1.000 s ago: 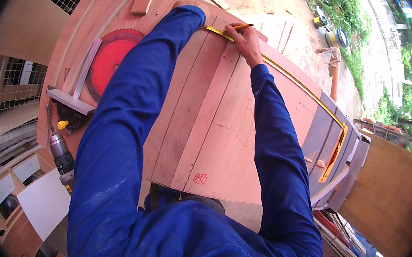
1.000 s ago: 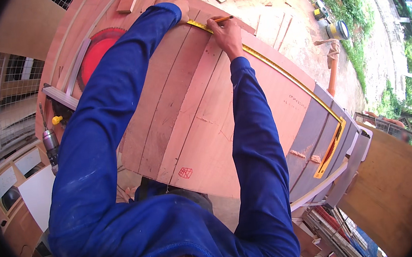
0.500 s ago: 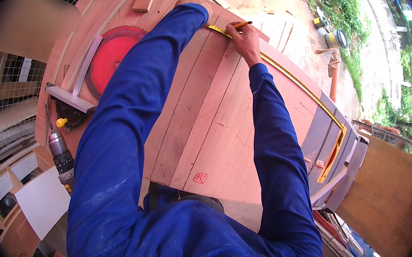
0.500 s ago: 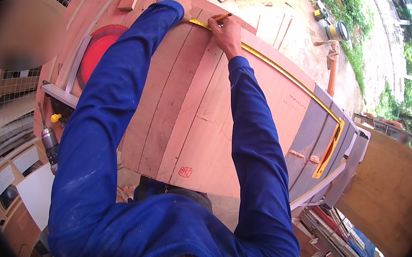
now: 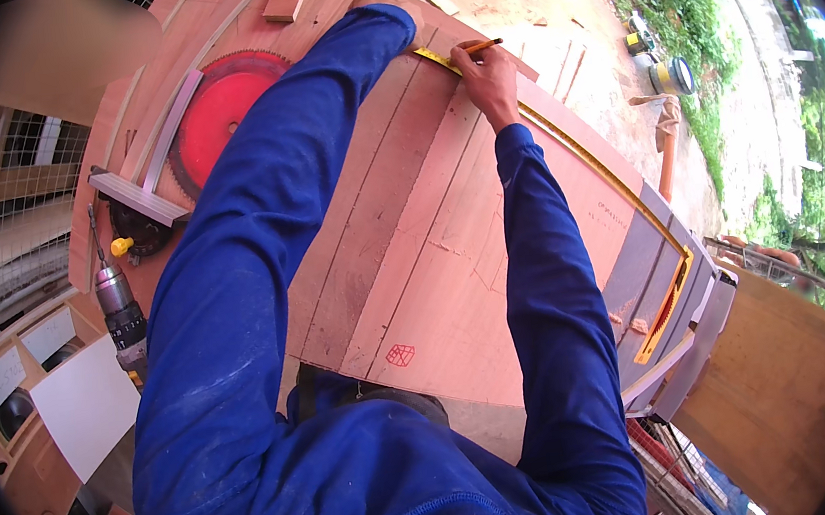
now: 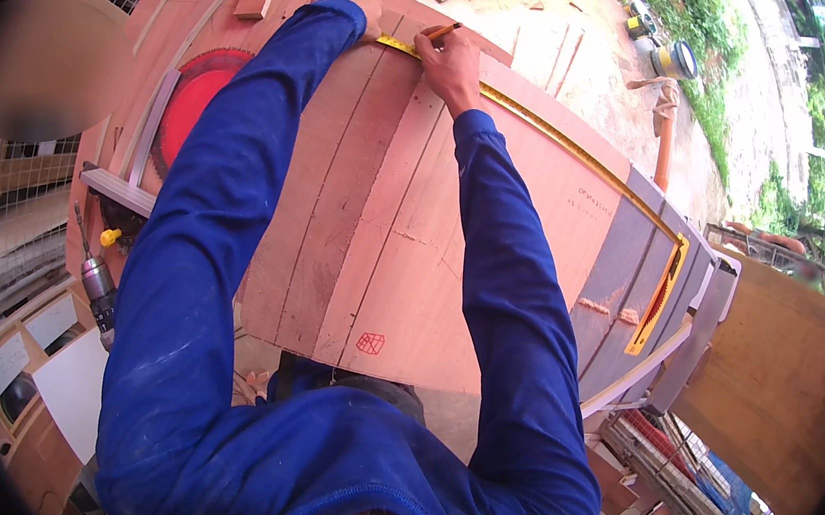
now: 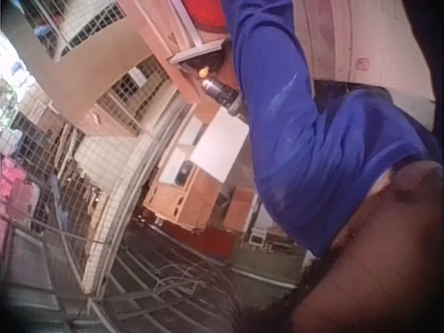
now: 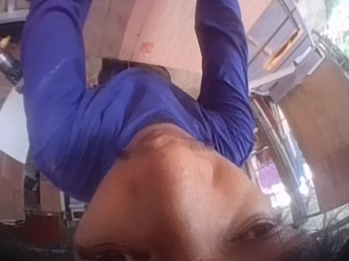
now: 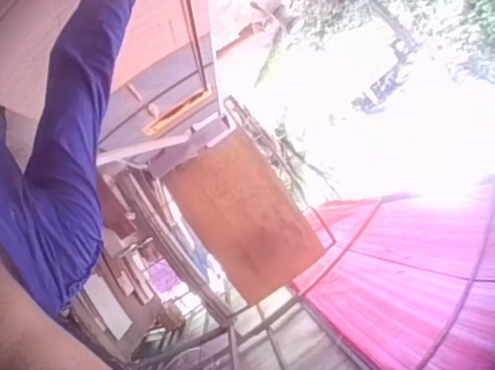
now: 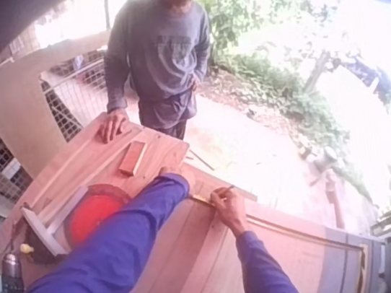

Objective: The person measures and marks a large pink board with a tape measure and pencil, then aligns a white strip along the marked line. They use a cordless drill to fasten the strip to the board with screws. After securing the strip, they use a handheld blower to clear debris from the work surface.

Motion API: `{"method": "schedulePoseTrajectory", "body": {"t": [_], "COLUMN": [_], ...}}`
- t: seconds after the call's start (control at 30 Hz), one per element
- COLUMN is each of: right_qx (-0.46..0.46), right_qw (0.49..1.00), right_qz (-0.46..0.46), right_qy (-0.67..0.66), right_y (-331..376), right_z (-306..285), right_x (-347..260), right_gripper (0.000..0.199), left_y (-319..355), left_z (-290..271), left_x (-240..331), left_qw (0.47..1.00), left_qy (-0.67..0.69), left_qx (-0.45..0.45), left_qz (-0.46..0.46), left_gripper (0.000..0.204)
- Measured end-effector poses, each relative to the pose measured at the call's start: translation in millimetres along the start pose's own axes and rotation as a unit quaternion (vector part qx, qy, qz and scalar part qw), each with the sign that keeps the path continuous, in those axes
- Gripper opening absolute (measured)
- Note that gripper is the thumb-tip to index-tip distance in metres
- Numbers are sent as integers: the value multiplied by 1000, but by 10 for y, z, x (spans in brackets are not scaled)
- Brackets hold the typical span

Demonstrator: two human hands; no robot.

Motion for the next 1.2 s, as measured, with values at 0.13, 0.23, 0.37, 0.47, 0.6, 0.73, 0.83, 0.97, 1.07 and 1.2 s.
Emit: {"method": "schedulePoseTrajectory", "body": {"t": [0.13, 0.23, 0.37, 0.47, 0.6, 0.73, 0.83, 0.97, 1.07, 1.2], "right_qx": [6, 41, 30, 28, 71, 78, 68, 74, 101, 57], "right_qw": [996, 995, 997, 998, 993, 990, 992, 993, 989, 991], "right_qz": [-76, -54, -45, -23, -30, -27, -24, -31, -67, -76], "right_qy": [-50, -71, -63, -58, -88, -111, -101, -90, -90, -89], "right_y": [-106, -286, -332, -278, -186, -126, -124, -180, -208, -136], "right_z": [94, 144, -24, -242, -414, -394, -351, -330, -306, -268], "right_x": [-15, 80, 84, 78, 149, 246, 266, 317, 347, 312], "right_gripper": [28, 27, 33, 31, 27, 28, 28, 29, 27, 26], "left_y": [-350, -743, -985, -1000, -928, -794, -742, -811, -808, -651], "left_z": [213, 380, 500, 451, 367, 372, 365, 334, 329, 338], "left_x": [-133, -341, -561, -551, -483, -542, -574, -498, -458, -436], "left_qw": [998, 979, 982, 985, 987, 990, 989, 987, 985, 989], "left_qy": [24, 26, 61, 70, 69, 62, 50, 45, 60, 15], "left_qx": [13, 62, 48, 28, 22, 32, 42, 18, 10, 20], "left_qz": [52, 192, 171, 154, 143, 125, 134, 151, 161, 145], "left_gripper": [39, 34, 32, 32, 31, 30, 32, 33, 36, 38]}}
Point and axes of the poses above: each hand's wrist, its own y-axis away from the middle knuckle, its own z-axis out of the palm, x = y × z, the point moved 3 cm from there along -y, towards the middle knuckle, and after that the axes turned 2 degrees about -x, right-handed, at the moved point
